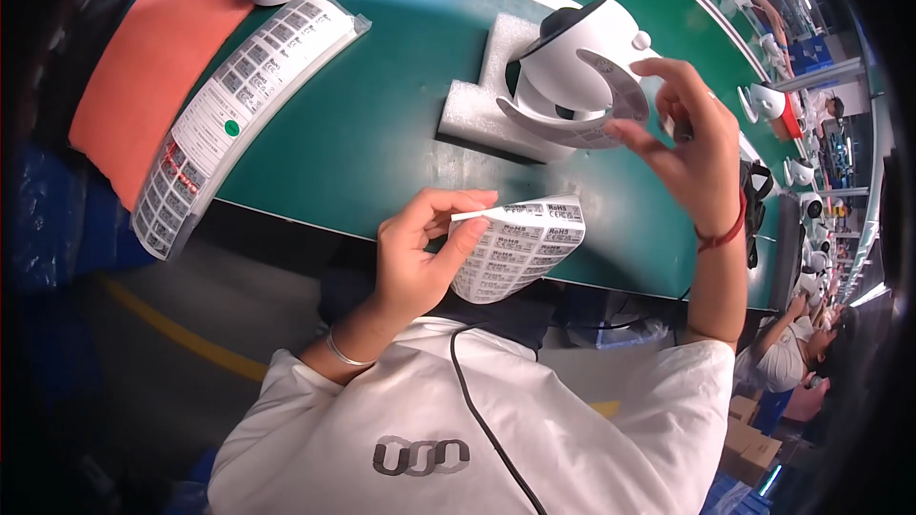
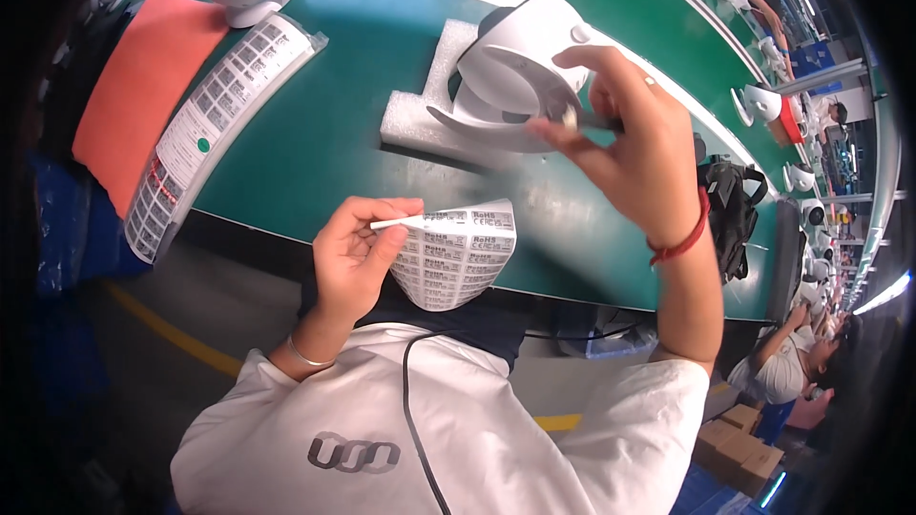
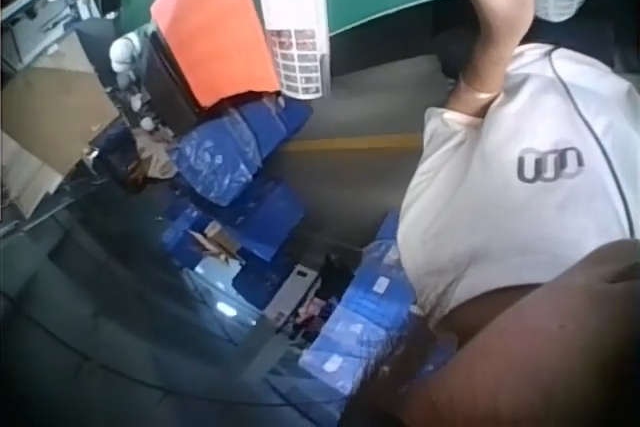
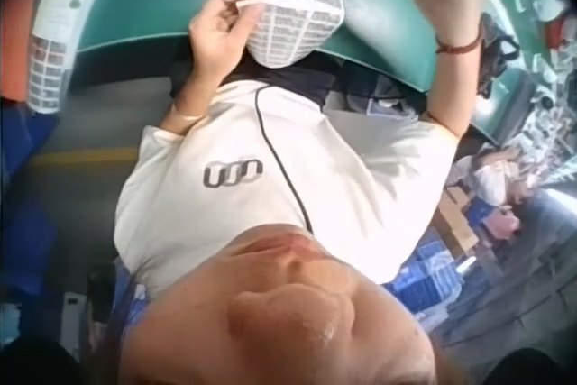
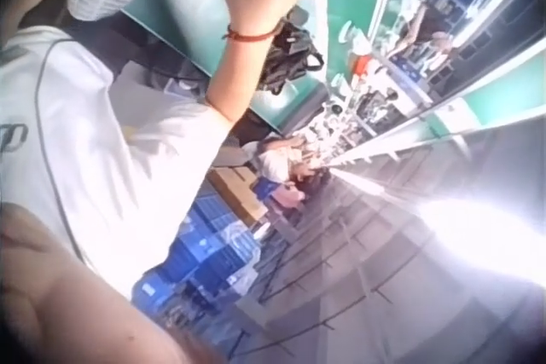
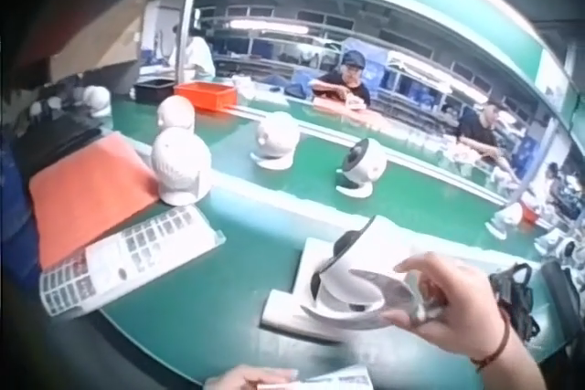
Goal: Peel small labels from a sheet and apply them to security cameras on an assembly line.
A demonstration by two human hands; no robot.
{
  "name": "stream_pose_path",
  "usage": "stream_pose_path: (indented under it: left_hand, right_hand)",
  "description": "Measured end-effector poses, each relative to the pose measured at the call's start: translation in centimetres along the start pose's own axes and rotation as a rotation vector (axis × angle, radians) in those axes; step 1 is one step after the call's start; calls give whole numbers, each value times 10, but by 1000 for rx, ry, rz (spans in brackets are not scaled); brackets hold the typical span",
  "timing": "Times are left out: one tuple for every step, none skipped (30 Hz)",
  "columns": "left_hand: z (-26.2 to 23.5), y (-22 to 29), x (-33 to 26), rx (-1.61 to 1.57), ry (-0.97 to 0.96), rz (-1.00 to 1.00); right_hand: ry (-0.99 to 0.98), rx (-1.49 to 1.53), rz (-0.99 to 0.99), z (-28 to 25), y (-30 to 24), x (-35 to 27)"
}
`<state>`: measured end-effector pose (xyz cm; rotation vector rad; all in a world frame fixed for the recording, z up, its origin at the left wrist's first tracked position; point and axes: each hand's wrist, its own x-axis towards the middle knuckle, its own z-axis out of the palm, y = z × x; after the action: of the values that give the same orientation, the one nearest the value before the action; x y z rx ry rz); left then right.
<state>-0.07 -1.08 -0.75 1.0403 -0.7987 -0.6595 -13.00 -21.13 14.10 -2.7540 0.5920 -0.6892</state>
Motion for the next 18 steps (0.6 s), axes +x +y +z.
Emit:
stream_pose_path:
  left_hand:
    - [0,0,0,-22,-2,16]
    - [-1,1,-2,-15,-1,14]
    - [-3,1,-4,-39,-5,-1]
    - [-3,1,-5,-66,-12,-15]
    - [-2,2,-5,-66,-17,-14]
    - [0,3,-5,-170,-35,-34]
    - [1,4,-6,-271,-55,-56]
    - [-1,4,-5,-270,-106,-64]
    - [-2,4,-3,-268,-156,-73]
    - [4,7,-3,-297,-119,-100]
    - [2,8,-1,-294,-122,-106]
    - [-1,9,1,-150,-183,-107]
    - [-4,10,2,-3,-242,-108]
    - [-1,8,1,-74,-159,-140]
    - [-2,9,1,-70,-162,-146]
    - [-4,9,1,-39,-145,-118]
    - [-5,8,1,-8,-129,-90]
    - [-5,7,2,-6,-131,-91]
  right_hand:
    - [67,-34,-53,2,-6,-10]
    - [79,-38,-144,9,-8,-21]
    - [5,6,-222,14,-15,-30]
    - [-60,109,-197,19,-27,-38]
    - [-87,91,-197,27,-34,-49]
    - [-83,172,-163,41,-36,-60]
    - [-96,200,-133,51,-35,-71]
    - [-92,201,-128,54,-34,-76]
    - [-110,239,-84,57,-32,-79]
    - [-129,280,-40,59,-32,-82]
    - [-104,309,-24,61,-34,-82]
    - [-102,313,-18,62,-35,-81]
    - [-97,340,-22,61,-36,-80]
    - [-92,367,-27,61,-37,-80]
    - [-18,395,32,61,-37,-82]
    - [56,419,87,61,-35,-84]
    - [230,516,42,69,-20,-90]
    - [347,505,89,69,-13,-92]
